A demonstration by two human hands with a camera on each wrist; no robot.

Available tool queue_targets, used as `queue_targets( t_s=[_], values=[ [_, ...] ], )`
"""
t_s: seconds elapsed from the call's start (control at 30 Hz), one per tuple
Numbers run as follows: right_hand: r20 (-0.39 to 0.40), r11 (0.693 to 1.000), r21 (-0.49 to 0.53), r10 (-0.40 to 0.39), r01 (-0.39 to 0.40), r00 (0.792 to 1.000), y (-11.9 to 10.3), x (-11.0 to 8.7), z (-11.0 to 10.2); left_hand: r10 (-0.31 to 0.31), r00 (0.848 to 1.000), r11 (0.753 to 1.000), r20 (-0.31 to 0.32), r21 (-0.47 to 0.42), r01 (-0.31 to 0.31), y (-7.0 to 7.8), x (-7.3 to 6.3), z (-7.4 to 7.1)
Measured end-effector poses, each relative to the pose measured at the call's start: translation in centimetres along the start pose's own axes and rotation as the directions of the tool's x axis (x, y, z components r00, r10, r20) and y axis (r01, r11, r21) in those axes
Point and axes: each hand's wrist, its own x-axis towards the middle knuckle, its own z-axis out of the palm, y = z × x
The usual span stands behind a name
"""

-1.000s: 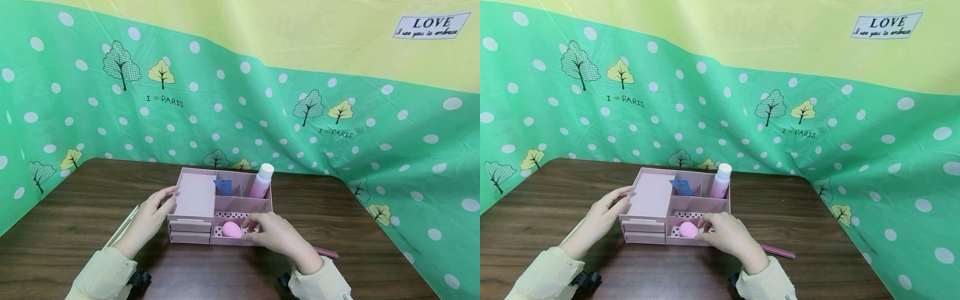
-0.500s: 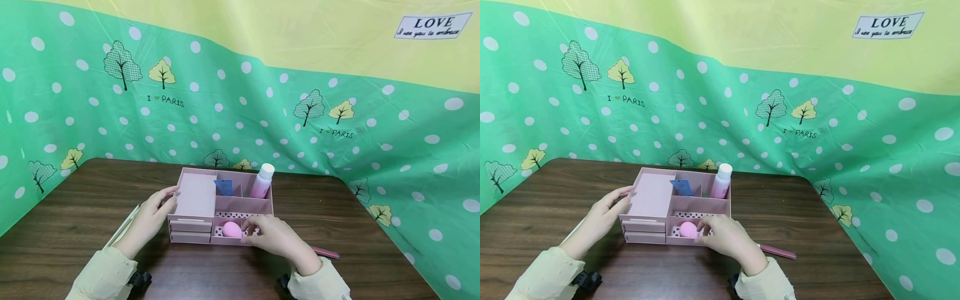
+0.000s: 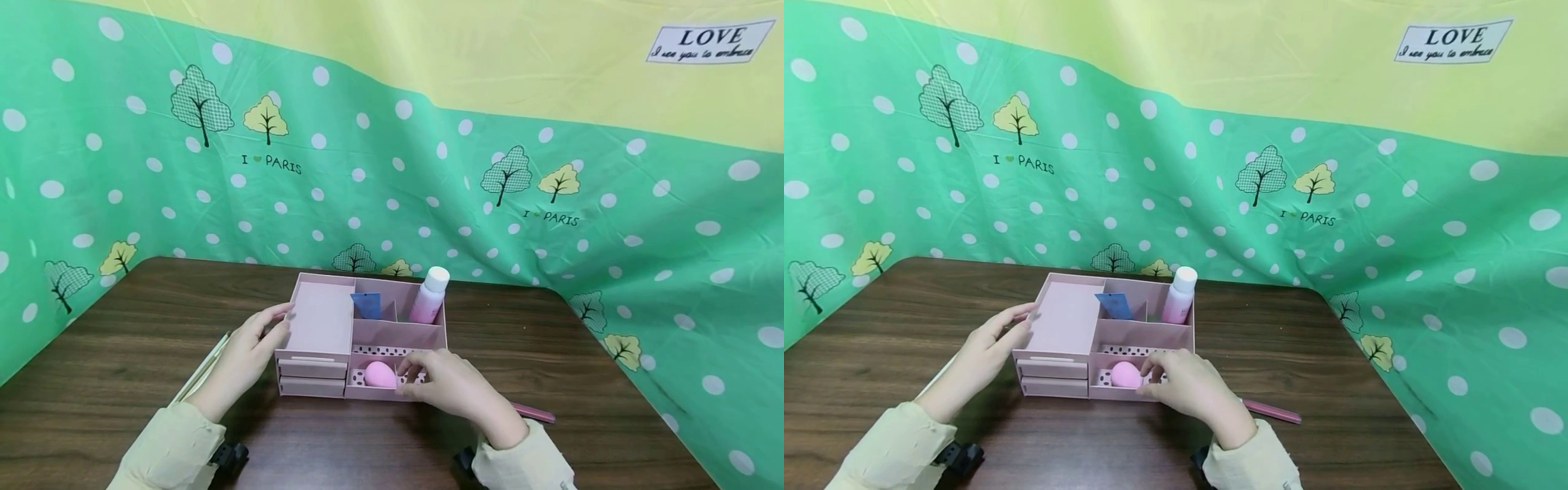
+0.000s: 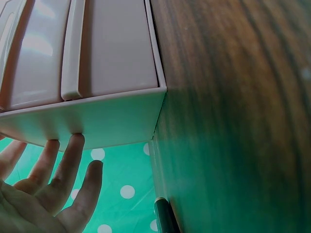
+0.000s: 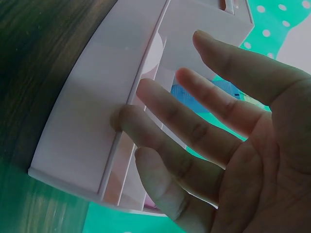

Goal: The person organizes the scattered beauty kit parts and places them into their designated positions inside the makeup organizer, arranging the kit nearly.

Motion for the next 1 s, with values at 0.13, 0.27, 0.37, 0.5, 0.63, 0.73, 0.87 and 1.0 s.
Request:
queue_targets(
  t_s=[0.13, 0.27, 0.37, 0.5, 0.63, 0.73, 0.87, 1.0],
  values=[
    [-0.015, 1.0, 0.002, -0.007, 0.007, 1.0, 0.2, -0.1, -0.3, 0.0, 1.0, 1.0, 0.0, -0.006, 0.0, 0.0, 0.0, 0.0],
    [-0.023, 1.0, 0.01, -0.015, 0.015, 1.0, 0.4, -0.1, -0.6, 0.007, 1.0, 1.0, -0.004, -0.01, -0.007, 0.0, 0.0, 0.0],
    [-0.025, 1.0, 0.026, -0.01, 0.01, 1.0, 0.6, 0.0, -0.8, 0.01, 1.0, 1.0, -0.006, -0.012, -0.01, 0.0, 0.1, 0.0],
    [-0.025, 0.999, 0.04, 0.001, 0.0, 1.0, 0.8, 0.1, -0.9, 0.008, 1.0, 1.0, 0.0, -0.009, -0.008, -0.1, 0.2, 0.0],
    [-0.021, 0.998, 0.057, 0.017, -0.016, 1.0, 0.9, 0.0, -1.1, 0.007, 1.0, 1.0, 0.004, -0.014, -0.007, -0.1, 0.2, 0.0],
    [-0.024, 0.997, 0.072, 0.031, -0.03, 0.999, 1.0, -0.1, -1.2, 0.007, 1.0, 1.0, 0.006, -0.019, -0.007, -0.1, 0.2, 0.0],
    [-0.025, 0.993, 0.108, 0.048, -0.045, 0.999, 1.0, -0.2, -1.5, 0.004, 1.0, 1.0, 0.01, -0.021, -0.004, 0.0, 0.1, 0.0],
    [-0.021, 0.989, 0.139, 0.056, -0.052, 0.998, 1.2, -0.2, -1.7, 0.001, 1.0, 1.0, 0.013, -0.018, -0.001, 0.0, 0.1, 0.0]
  ],
)
